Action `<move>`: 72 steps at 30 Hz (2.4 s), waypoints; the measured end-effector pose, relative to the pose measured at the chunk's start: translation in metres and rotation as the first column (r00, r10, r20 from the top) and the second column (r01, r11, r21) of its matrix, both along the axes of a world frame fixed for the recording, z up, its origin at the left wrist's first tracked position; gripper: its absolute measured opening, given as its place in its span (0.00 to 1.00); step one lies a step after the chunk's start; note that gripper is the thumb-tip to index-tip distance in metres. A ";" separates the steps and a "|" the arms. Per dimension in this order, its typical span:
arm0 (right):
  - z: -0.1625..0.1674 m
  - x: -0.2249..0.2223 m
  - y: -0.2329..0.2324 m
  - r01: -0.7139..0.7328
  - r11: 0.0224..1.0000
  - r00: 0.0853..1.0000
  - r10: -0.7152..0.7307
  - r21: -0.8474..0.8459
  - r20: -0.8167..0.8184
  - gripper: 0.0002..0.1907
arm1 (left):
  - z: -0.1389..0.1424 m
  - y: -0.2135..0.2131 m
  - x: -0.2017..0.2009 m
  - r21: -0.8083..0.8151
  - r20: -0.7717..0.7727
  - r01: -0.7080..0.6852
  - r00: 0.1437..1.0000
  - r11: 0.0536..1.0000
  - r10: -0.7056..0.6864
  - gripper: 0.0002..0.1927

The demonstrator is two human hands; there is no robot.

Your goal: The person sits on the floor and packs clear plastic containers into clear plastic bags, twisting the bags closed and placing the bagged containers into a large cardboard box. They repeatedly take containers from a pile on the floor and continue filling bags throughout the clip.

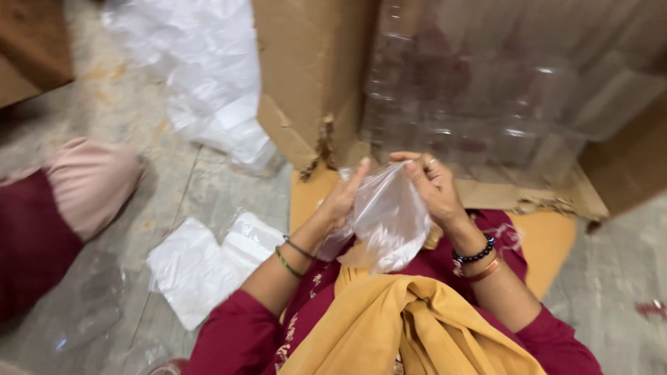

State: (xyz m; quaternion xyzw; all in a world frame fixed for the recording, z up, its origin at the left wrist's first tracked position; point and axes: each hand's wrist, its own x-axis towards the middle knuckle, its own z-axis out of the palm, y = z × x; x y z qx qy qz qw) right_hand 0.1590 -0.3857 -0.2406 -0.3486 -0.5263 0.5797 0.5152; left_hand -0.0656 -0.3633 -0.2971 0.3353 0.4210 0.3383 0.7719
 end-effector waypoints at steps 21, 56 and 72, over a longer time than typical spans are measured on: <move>-0.003 -0.109 0.031 -0.106 0.954 0.744 -0.111 0.280 0.659 0.11 | 0.029 0.045 -0.279 0.035 -0.244 -0.722 0.664 0.691 0.706 0.33; 0.006 -0.008 0.016 -0.195 0.978 0.979 0.190 0.069 0.066 0.10 | 0.134 0.023 0.054 0.304 0.570 -0.179 0.821 0.936 -0.029 0.32; -0.042 -0.010 -0.015 -0.072 0.996 0.974 0.060 0.047 0.218 0.25 | 0.108 0.030 0.073 0.435 0.225 -0.311 0.946 0.845 0.233 0.28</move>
